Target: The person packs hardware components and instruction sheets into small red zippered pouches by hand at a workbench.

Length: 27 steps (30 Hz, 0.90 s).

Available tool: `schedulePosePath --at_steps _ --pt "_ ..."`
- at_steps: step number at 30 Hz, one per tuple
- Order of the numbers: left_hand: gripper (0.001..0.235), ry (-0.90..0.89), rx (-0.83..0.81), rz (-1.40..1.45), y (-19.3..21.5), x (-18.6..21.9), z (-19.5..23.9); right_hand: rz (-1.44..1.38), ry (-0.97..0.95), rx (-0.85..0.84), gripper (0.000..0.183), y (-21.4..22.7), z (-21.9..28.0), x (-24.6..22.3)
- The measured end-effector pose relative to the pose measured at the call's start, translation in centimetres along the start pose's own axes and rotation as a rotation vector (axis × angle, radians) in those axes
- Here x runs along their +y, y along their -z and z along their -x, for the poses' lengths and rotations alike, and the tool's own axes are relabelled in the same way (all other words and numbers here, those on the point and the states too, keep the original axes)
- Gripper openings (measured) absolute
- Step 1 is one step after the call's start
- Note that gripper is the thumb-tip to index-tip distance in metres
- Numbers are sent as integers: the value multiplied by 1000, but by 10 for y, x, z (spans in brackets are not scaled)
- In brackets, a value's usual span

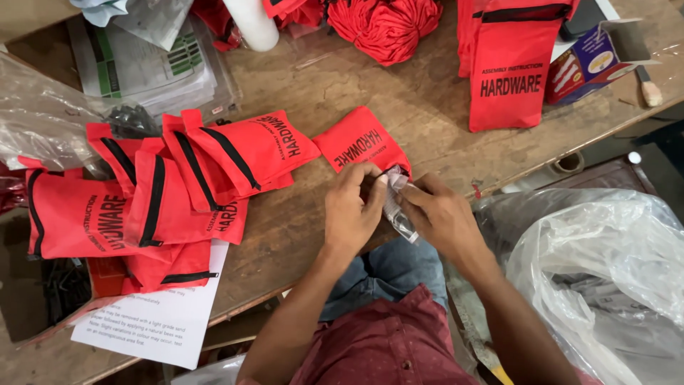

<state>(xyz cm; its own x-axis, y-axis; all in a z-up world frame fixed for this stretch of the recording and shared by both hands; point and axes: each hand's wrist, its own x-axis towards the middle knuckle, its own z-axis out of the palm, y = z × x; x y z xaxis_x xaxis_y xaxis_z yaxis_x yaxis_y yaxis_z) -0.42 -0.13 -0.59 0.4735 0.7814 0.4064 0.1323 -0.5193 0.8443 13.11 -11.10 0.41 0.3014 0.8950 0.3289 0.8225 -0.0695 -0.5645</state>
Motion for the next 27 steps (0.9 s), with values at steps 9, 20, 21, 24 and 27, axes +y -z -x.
schedulePosePath --at_steps 9,20,21,24,27 --pt "15 -195 -22 -24 2 11 15 164 -132 -17 10 -26 -8 17" --pt "21 -110 36 -217 7 0 37 -746 -520 -11 61 6 36 -7" --pt "19 -77 30 -158 7 0 38 -893 -606 6 53 4 41 -9" --pt "18 -53 30 -84 8 2 40 -1070 -664 71 33 -11 49 0" --pt "22 -58 16 -17 9 2 40 -1093 -625 145 18 -24 36 3"
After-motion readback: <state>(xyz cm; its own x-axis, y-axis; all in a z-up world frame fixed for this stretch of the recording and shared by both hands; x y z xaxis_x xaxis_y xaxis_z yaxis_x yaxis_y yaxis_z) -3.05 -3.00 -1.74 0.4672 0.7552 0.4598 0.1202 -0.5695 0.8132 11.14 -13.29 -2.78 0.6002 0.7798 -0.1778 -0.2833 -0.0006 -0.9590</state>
